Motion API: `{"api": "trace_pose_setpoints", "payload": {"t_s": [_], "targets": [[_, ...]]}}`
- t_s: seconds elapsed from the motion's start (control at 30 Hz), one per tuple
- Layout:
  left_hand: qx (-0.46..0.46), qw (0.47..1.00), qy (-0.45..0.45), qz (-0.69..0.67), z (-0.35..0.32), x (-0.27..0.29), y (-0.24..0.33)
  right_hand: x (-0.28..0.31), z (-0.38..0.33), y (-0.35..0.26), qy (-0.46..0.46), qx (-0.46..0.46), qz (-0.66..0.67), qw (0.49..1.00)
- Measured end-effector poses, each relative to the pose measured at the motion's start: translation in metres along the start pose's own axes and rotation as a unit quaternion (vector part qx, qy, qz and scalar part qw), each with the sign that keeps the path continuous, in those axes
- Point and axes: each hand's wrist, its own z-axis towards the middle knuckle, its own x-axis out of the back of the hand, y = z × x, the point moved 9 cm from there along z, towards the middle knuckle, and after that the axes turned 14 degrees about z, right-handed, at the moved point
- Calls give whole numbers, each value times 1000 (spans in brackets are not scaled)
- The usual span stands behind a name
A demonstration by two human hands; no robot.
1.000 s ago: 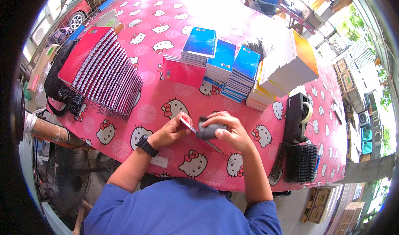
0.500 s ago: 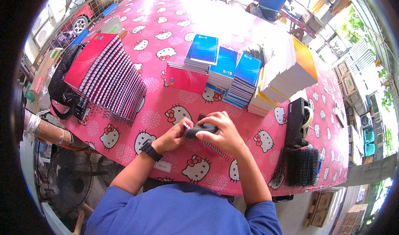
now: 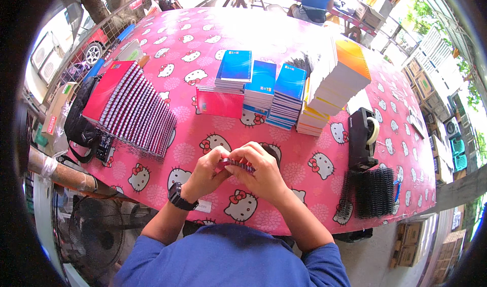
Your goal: The person assembles notebooks by hand by threading plastic spiral coils through the punched edges of paper and covers, then uses a hand tool to trim the excess length of the coils.
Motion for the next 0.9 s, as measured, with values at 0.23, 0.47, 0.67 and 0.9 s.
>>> {"api": "trace_pose_setpoints", "payload": {"t_s": [0.23, 0.47, 0.67, 0.9], "targets": [[-53, 997, 26, 53, -5, 13, 17, -6, -1, -16, 2, 75, 0, 997], [-28, 999, -3, 30, -6, 22, 29, -9, -2, -30, -17, 128, -25, 991], [-53, 996, -10, 77, -11, 28, 42, -13, -5, -40, -57, 149, -46, 986], [-9, 997, -12, 75, -13, 40, 37, -27, -5, -53, -66, 164, -110, 978]]}}
